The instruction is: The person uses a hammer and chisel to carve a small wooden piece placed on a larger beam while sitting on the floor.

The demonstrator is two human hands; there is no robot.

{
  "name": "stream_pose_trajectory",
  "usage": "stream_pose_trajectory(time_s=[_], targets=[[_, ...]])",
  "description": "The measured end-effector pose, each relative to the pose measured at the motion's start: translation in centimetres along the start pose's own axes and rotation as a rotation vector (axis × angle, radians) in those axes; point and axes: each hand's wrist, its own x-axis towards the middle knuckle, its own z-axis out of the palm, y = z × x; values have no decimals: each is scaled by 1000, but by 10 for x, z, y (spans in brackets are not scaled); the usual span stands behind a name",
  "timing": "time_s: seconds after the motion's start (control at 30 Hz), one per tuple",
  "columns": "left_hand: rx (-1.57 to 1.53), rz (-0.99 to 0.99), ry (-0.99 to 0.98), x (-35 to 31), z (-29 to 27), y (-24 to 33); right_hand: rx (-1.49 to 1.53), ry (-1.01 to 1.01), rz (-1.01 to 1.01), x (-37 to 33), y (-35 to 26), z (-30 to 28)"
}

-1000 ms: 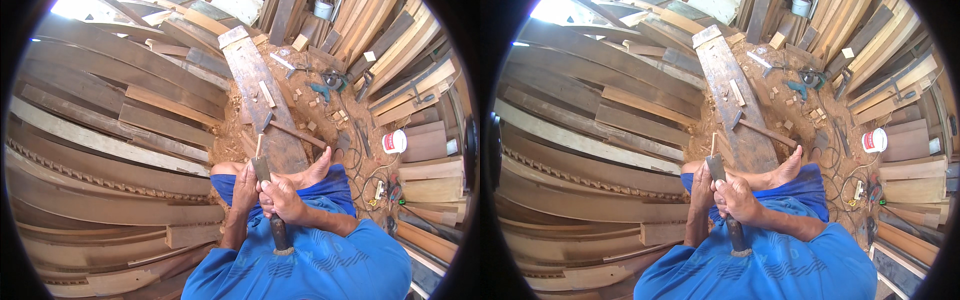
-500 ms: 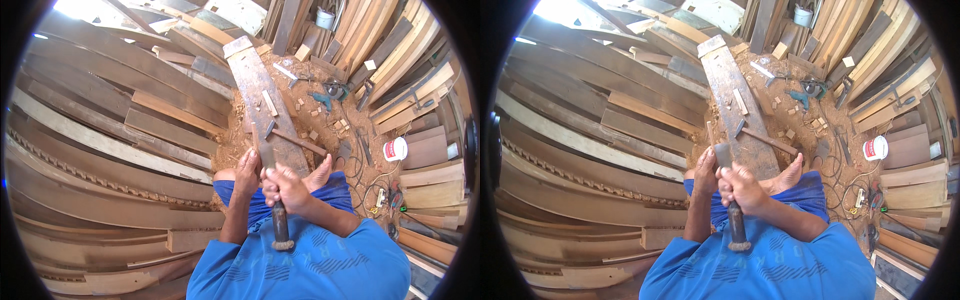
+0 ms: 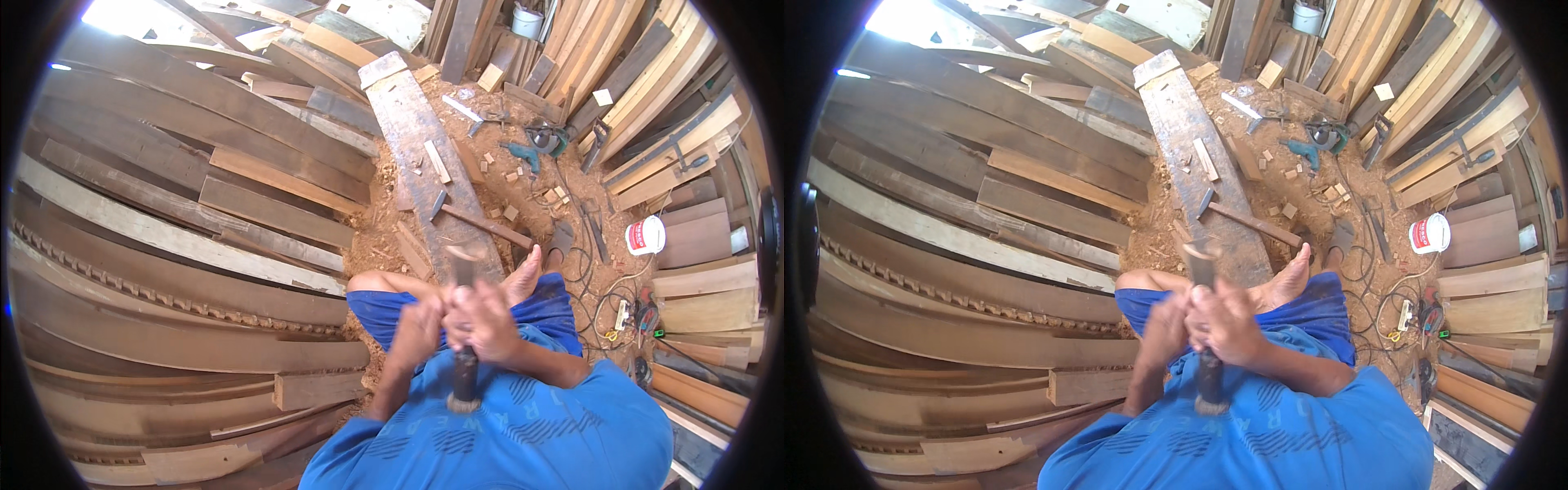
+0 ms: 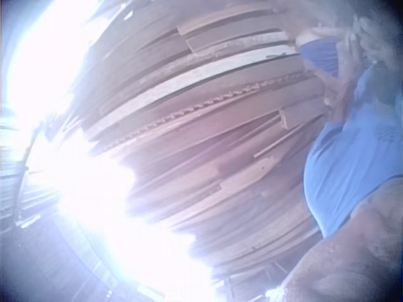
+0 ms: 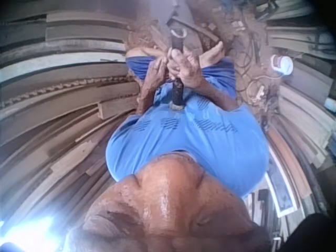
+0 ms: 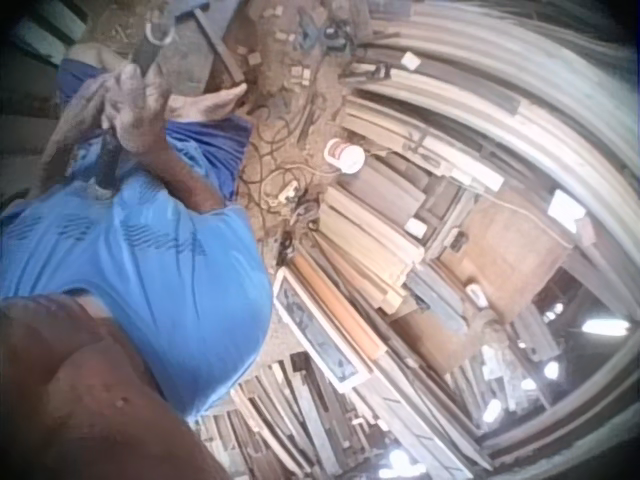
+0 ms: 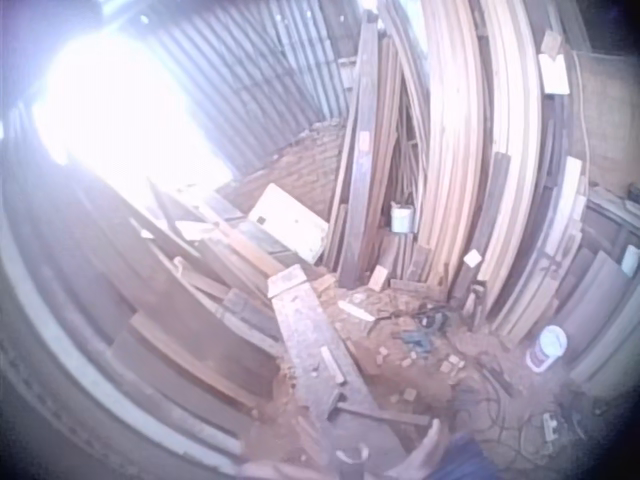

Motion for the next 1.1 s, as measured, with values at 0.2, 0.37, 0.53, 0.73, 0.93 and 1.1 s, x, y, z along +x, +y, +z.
stream_pose_trajectory(time_s=[0.2,0.37,0.53,0.73,0.93,1.1], targets=[[-695,-354,101,-19,22,-21,-172,25,-75,8,-19,-24],[-789,-127,214,54,-12,-9,82,-18,134,32,6,-3],[-90,17,234,52,-20,-1,-1,-119,178,19,17,2],[-131,108,297,29,-14,28,-30,-135,156,6,16,0],[-70,77,341,23,-12,22,-53,-141,163,6,16,0],[-116,45,376,17,-6,20,-72,-140,154,6,11,-3]])
